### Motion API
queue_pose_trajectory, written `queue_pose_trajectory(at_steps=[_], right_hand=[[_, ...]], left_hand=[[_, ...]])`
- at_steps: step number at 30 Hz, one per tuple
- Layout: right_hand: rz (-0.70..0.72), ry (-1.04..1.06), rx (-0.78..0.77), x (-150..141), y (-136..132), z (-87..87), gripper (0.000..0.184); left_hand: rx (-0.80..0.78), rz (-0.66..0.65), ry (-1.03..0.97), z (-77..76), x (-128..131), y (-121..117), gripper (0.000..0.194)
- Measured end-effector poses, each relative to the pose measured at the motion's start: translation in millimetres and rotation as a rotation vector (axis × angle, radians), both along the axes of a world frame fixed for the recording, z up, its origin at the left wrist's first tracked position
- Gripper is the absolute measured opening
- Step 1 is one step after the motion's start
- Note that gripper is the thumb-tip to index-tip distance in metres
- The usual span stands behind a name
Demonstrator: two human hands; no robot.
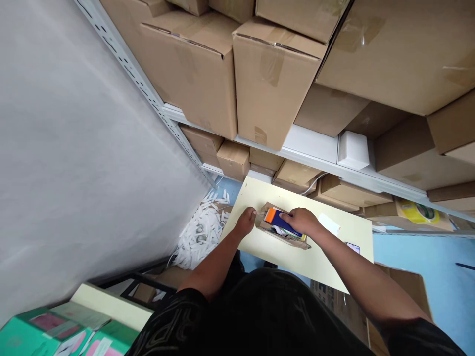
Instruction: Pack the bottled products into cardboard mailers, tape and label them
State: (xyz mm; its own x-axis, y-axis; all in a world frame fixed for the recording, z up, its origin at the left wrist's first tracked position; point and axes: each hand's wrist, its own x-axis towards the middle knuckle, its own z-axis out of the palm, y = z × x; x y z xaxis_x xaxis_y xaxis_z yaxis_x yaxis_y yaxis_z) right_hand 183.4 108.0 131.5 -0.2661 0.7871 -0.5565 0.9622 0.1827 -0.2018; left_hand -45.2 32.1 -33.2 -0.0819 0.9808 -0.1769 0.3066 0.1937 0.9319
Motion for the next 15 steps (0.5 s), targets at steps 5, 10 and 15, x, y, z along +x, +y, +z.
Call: queue_pose_trajectory(at_steps=[5,10,15], right_hand=[[-0.032,0.1,-0.024,15.0,-1.0,-10.5,0.061],[-0.048,0.162,-0.002,24.4,-2.4,-10.0,0.058],[-0.072,0.128,0.015,26.0,-1.2,1.6,0.06]], left_hand=[[0.036,0.113,-0.347,23.5,-1.5,2.1,0.03],[-0.051,-0.002,-0.594,43.5,3.2,11.8,0.039],[-0.091,-0.084,-0.449,43.0,-1.8,20.2,0.042]])
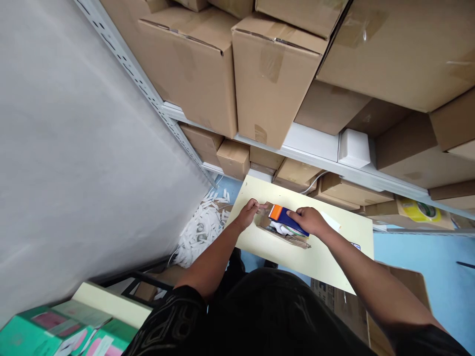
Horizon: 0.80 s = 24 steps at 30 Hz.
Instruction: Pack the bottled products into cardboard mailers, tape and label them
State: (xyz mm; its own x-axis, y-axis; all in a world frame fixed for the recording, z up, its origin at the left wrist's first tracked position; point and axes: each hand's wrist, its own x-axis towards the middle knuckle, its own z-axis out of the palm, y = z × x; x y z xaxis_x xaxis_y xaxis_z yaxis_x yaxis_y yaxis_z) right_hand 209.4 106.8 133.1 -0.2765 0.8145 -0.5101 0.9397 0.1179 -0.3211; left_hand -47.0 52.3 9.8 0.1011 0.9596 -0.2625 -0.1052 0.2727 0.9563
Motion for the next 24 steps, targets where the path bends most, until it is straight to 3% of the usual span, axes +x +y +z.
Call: queue_pose_trajectory(at_steps=[9,15,22,24], right_hand=[[0.052,-0.173,-0.074,-9.7,1.0,13.1,0.068],[0.078,-0.231,-0.007,-14.5,6.8,29.7,0.069],[0.082,-0.216,-0.066,-18.7,10.0,0.3,0.078],[0.083,-0.217,-0.071,-19.4,8.9,-7.2,0.079]], left_hand=[[0.013,0.028,0.165,-8.5,8.8,-3.7,0.039],[0.08,0.042,0.28,-10.7,9.5,-8.7,0.034],[0.032,0.178,0.2,-29.0,13.7,-7.7,0.029],[-0.039,0.195,0.278,-38.3,18.1,-9.9,0.025]])
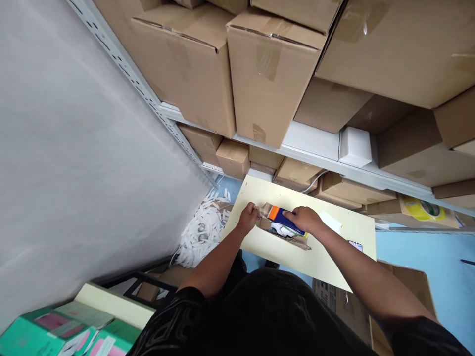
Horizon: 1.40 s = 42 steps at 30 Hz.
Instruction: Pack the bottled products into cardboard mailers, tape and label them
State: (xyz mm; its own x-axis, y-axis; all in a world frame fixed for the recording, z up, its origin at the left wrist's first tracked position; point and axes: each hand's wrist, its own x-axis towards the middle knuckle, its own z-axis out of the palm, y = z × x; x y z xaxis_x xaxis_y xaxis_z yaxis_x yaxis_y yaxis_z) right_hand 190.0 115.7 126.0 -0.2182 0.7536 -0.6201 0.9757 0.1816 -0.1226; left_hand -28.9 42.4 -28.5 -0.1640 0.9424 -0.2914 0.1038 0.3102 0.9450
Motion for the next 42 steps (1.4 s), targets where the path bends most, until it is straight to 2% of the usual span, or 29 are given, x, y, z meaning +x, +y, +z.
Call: queue_pose_trajectory(at_steps=[4,8,12,16,17,19,22,24,26,29,31,33,38,42], right_hand=[[0.001,-0.018,-0.004,-2.1,-1.4,-4.3,0.081],[-0.02,-0.025,0.016,-2.8,-2.4,-4.3,0.081],[-0.021,-0.015,0.045,-2.5,-4.6,-5.8,0.082],[-0.026,-0.018,0.044,-3.9,-5.4,-6.1,0.081],[-0.03,-0.019,0.036,-4.3,-5.3,-5.9,0.08],[-0.03,-0.012,0.032,-4.7,-4.8,-5.4,0.079],[-0.03,0.0,0.039,-4.4,-3.9,-5.5,0.077],[-0.041,-0.003,0.039,-4.1,-3.0,-6.2,0.077],[-0.053,-0.009,0.033,-4.2,-1.8,-7.2,0.076],[-0.053,-0.016,0.019,-4.5,0.4,-8.7,0.075],[-0.042,-0.017,0.014,-4.5,2.6,-9.1,0.075],[-0.036,-0.014,0.0,-4.3,5.5,-8.9,0.075],[-0.073,-0.008,-0.039,-4.0,12.6,-6.4,0.074],[-0.065,0.008,-0.038,-3.1,13.3,-5.5,0.078]], left_hand=[[-0.119,-0.037,0.21,-12.9,10.1,-0.8,0.024],[-0.132,-0.077,0.269,-15.1,16.9,8.0,0.023],[-0.173,-0.101,0.305,-15.8,12.2,14.8,0.012],[-0.22,-0.166,0.335,-10.8,-6.1,12.3,0.055],[-0.183,-0.201,0.36,-7.0,-11.5,10.9,0.063],[-0.005,-0.295,0.409,3.3,-21.5,8.8,0.071],[0.312,-0.535,0.454,20.3,-30.0,8.4,0.072],[0.385,-0.725,0.513,27.5,-29.0,8.4,0.084],[0.386,-0.811,0.605,29.0,-22.3,5.8,0.1],[0.398,-0.711,0.715,23.7,-5.9,-2.9,0.113],[0.413,-0.609,0.731,19.8,3.7,-7.3,0.115],[0.425,-0.567,0.71,17.7,8.5,-6.5,0.114],[0.48,-0.659,0.602,14.8,3.8,11.1,0.124],[0.5,-0.659,0.562,11.5,0.5,16.8,0.127]])
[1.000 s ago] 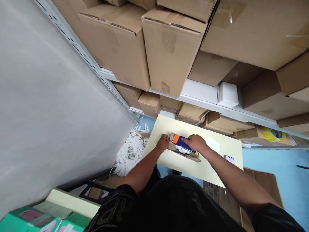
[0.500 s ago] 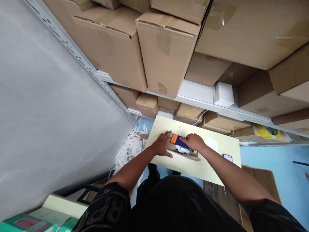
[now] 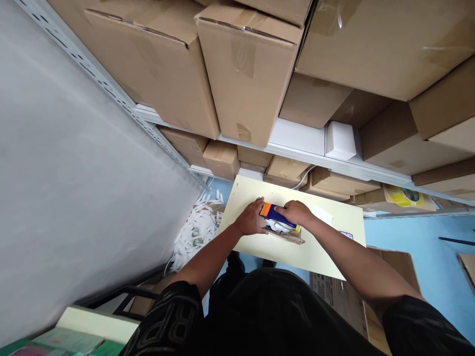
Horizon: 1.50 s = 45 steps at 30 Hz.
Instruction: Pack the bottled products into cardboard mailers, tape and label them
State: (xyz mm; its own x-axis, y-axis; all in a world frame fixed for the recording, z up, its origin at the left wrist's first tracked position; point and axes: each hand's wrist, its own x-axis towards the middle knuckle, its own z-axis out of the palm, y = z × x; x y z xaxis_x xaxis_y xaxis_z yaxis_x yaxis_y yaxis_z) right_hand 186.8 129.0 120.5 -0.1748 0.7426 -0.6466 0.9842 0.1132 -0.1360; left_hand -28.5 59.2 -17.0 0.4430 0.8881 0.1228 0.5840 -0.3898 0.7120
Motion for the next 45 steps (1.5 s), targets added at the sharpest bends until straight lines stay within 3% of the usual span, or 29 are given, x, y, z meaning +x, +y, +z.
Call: queue_pose_trajectory(at_steps=[8,12,14,17,19,21,25,29,33,38,45], right_hand=[[0.046,0.002,0.022,10.8,-1.1,6.8,0.081],[0.036,0.016,0.008,12.5,-1.2,5.9,0.081],[0.022,0.019,0.01,11.7,-0.2,3.0,0.08],[-0.02,0.016,0.0,10.3,2.7,-1.7,0.076],[-0.029,0.015,-0.012,9.5,4.9,-3.5,0.074],[-0.017,0.01,-0.009,8.2,6.8,-4.0,0.073],[0.016,-0.013,0.008,3.8,8.7,-3.0,0.072],[0.037,-0.034,0.014,0.3,8.6,-0.5,0.072],[0.038,-0.039,-0.007,-2.0,11.6,2.0,0.073],[0.042,-0.063,-0.062,-7.3,23.6,2.0,0.077],[0.054,-0.09,-0.055,-17.1,43.5,9.3,0.077]], left_hand=[[-0.013,-0.001,0.009,13.7,-2.7,1.4,0.101],[-0.034,0.011,0.066,19.6,-3.2,-0.6,0.098],[-0.003,0.085,0.087,21.7,-2.3,-10.8,0.094],[0.047,0.149,0.111,26.4,6.4,-38.7,0.064],[0.062,-0.047,0.091,31.1,20.7,-57.8,0.045],[0.103,-0.242,0.065,35.9,40.7,-69.1,0.038],[0.199,-0.245,0.105,40.1,78.1,-63.3,0.028],[0.278,-0.214,0.207,35.0,89.2,-53.8,0.023],[0.319,-0.222,0.237,25.2,84.3,-61.4,0.028],[0.302,-0.211,0.26,15.8,80.0,-69.6,0.037],[0.285,-0.195,0.231,5.3,79.9,-71.6,0.036]])
